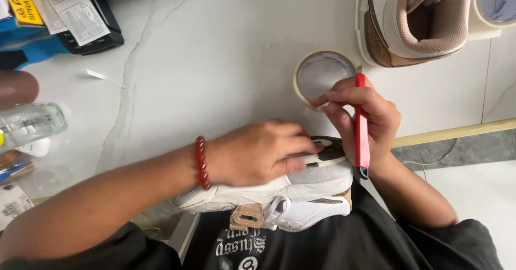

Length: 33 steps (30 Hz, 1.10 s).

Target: Apply masking tape to the midsole of a shoe to prepare for painting or dyeing.

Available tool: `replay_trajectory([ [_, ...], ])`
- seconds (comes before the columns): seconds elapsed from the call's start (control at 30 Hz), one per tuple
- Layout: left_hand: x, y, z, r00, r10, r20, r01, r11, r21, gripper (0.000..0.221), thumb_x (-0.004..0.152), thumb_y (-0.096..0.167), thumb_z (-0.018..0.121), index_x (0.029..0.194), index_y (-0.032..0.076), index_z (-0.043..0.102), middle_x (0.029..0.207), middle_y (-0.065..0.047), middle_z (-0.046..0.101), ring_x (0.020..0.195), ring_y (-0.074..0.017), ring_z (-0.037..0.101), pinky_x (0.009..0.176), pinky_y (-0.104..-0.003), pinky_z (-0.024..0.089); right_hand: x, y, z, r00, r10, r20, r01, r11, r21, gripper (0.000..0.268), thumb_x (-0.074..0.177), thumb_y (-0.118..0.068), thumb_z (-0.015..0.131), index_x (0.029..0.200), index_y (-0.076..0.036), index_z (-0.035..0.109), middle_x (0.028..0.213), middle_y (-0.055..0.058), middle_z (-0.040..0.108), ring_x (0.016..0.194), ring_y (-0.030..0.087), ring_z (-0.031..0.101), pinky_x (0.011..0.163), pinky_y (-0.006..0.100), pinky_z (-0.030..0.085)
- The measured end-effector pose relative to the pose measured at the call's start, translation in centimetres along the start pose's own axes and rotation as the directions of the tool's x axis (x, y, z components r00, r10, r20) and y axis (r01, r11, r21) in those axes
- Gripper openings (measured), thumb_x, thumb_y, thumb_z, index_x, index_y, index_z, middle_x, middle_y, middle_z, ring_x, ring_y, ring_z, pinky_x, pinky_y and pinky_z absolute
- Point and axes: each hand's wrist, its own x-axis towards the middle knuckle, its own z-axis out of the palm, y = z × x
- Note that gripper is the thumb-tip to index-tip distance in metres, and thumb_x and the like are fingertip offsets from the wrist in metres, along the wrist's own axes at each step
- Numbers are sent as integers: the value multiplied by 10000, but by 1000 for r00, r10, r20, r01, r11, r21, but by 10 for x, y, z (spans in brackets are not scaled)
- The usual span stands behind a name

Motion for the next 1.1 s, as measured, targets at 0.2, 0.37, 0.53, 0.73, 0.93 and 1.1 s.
replay_trajectory([
  [0.2,-3,-16,-11,996,-14,91,25,992,-125,528,1006,502,541,1468,249,567,1315,-123,604,1228,-278,635,1067,-394,517,-15,11,-1,998,41,-50,-38,997,60,112,1039,90,626,1134,33,612,1002,161,687,952,219,732,883,300,582],
  [0.37,-36,-15,-8,975,-127,183,153,979,-135,805,920,553,599,1603,234,317,1431,-168,468,1322,-320,514,1091,-398,445,-18,9,3,987,110,-122,-92,986,141,122,1064,12,613,1184,23,591,1125,174,716,1039,215,718,960,322,571],
  [0.53,-61,-7,5,999,-18,35,27,963,-269,888,891,525,659,1620,151,316,1511,-180,449,1406,-332,481,1143,-393,429,7,14,5,989,-5,-147,31,985,170,103,1095,-51,622,1165,-8,559,1139,171,743,1065,175,692,946,300,549],
  [0.73,-80,12,4,988,-103,-113,53,924,-380,866,788,451,735,1523,85,462,1370,-184,648,1271,-298,631,1062,-384,492,39,5,10,966,-252,66,259,950,-174,169,997,50,702,1115,6,589,1254,170,720,1312,338,644,1100,400,530],
  [0.93,-107,40,-3,928,-233,-291,60,864,-499,833,746,413,729,1458,19,551,1251,-172,753,1158,-265,740,1009,-371,550,23,19,6,973,-197,117,228,872,-432,181,916,43,772,1033,-9,645,1266,182,728,1371,372,636,1102,422,542],
  [1.1,-115,48,5,895,-218,-390,102,949,-298,818,777,484,717,1435,13,598,1205,-192,760,1100,-275,711,1014,-364,497,19,20,7,976,-179,126,218,850,-480,170,944,37,771,1041,-28,648,1239,150,746,1383,336,617,1067,381,561],
])
